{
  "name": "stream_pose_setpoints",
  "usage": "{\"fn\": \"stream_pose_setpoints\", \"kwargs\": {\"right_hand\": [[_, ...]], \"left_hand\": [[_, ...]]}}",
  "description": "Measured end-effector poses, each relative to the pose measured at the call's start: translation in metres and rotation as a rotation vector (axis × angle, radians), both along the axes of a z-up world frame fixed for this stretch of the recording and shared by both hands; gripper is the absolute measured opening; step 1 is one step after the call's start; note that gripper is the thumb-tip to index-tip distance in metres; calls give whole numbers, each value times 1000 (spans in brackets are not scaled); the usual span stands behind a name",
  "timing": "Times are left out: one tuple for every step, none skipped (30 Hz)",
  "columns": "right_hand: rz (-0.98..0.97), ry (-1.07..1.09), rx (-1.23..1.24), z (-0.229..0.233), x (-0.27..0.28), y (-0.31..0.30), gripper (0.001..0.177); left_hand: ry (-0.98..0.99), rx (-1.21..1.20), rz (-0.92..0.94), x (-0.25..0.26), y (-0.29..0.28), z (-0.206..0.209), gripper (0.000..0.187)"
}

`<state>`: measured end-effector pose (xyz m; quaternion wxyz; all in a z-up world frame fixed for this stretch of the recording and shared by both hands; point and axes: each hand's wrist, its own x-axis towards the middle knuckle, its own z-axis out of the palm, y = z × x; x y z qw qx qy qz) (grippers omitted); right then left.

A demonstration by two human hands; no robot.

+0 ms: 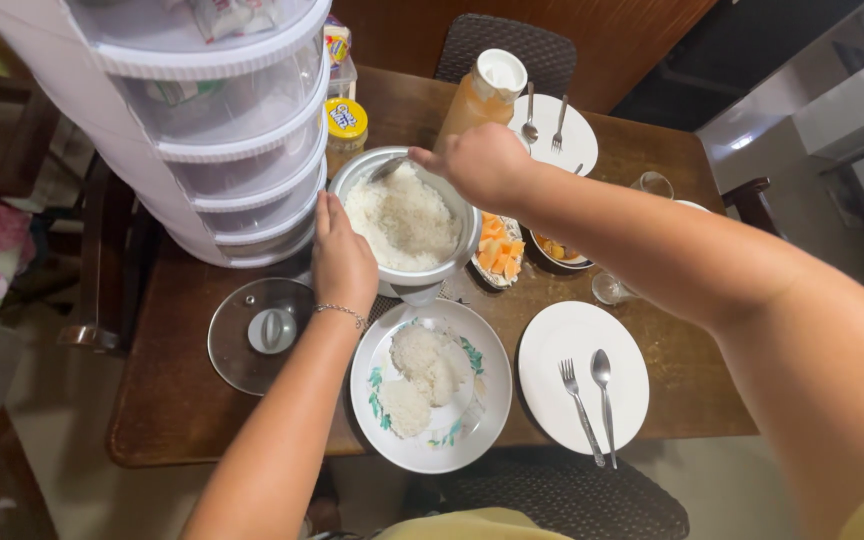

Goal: Serve rice from a rice cooker onto a plate and set it on a dining table with other dishes.

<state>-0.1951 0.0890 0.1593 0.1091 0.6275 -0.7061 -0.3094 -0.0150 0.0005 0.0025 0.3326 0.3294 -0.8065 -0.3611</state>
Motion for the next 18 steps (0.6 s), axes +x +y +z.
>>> {"fn": "stream_pose_setpoints", "kwargs": {"right_hand": [[-5,1,-1,4,0,-3,70],[-5,-5,29,7,0,-6,68],[-3,-12,61,9,1,-9,66],[-5,-12,63,8,-4,-10,66],[9,-28,76,7,-8,-13,64],[23,-44,90,6,-12,-15,62],[28,-42,91,5,-14,-18,62],[49,-52,92,5,-16,-20,61],[69,-62,93,4,-18,-22,59],[73,-60,94,3,-21,-23,59],[78,-74,96,2,-24,-24,57],[83,-89,98,1,-26,-24,55],[87,-90,98,-1,-28,-24,55],[98,-113,82,-3,-30,-24,52],[107,-136,66,-5,-32,-23,49],[107,-137,67,-7,-34,-22,49],[107,-157,52,-9,-36,-22,46],[106,-178,37,-11,-38,-21,43]], "left_hand": [[1,-1,-5,-1,-1,0,55],[-13,-14,-15,-2,-3,0,56],[-27,-24,-23,-2,-4,-2,58],[-28,-22,-25,-2,-3,-3,58],[-32,-33,-21,-2,-4,-4,58],[-37,-44,-18,-1,-5,-4,57],[-34,-44,-13,-2,-5,-4,57],[-36,-50,-8,-2,-5,-4,56],[-37,-56,-3,-3,-4,-4,55],[-34,-55,1,-4,-4,-5,55],[-21,-73,3,-4,-4,-6,56],[-8,-91,5,-4,-5,-7,56],[-10,-91,8,-3,-5,-6,56],[-16,-80,5,-3,-5,-4,56],[-23,-68,-1,-4,-4,-3,56],[-24,-67,-1,-3,-4,-3,56],[-37,-61,4,-4,-4,-3,56],[-50,-55,8,-4,-4,-2,55]]}}
